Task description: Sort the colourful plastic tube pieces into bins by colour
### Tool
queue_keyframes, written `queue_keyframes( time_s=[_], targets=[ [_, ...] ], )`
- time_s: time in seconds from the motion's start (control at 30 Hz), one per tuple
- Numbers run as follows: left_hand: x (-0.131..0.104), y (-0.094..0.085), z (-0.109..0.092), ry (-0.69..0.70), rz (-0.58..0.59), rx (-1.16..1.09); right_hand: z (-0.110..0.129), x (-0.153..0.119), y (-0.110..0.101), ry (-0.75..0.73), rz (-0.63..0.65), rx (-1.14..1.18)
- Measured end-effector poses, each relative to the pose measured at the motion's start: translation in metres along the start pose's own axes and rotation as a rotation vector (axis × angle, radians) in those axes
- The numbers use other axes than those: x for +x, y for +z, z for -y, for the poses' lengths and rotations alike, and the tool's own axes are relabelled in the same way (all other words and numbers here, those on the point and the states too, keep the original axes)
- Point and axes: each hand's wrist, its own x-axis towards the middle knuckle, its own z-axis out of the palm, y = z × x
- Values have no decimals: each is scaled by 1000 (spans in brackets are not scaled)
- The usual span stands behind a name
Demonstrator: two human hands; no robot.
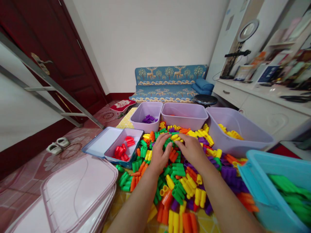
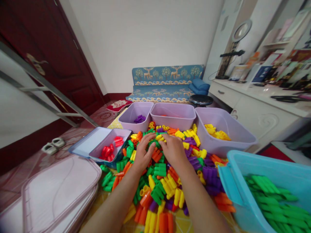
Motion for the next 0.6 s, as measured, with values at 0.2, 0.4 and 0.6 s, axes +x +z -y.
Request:
queue_keyframes(
  time_s=[0.2,0.4,0.6],
  targets=[
    [0,-1,-3,-11,66,0,-9,-19,-16,-36,-67,157],
    [-1,0,-1,-18,75,19,-37,-21,-39,94,120,448],
    [-1,0,0,-20,66,18,-56,-14,-42,359,-801,1189]
  ],
)
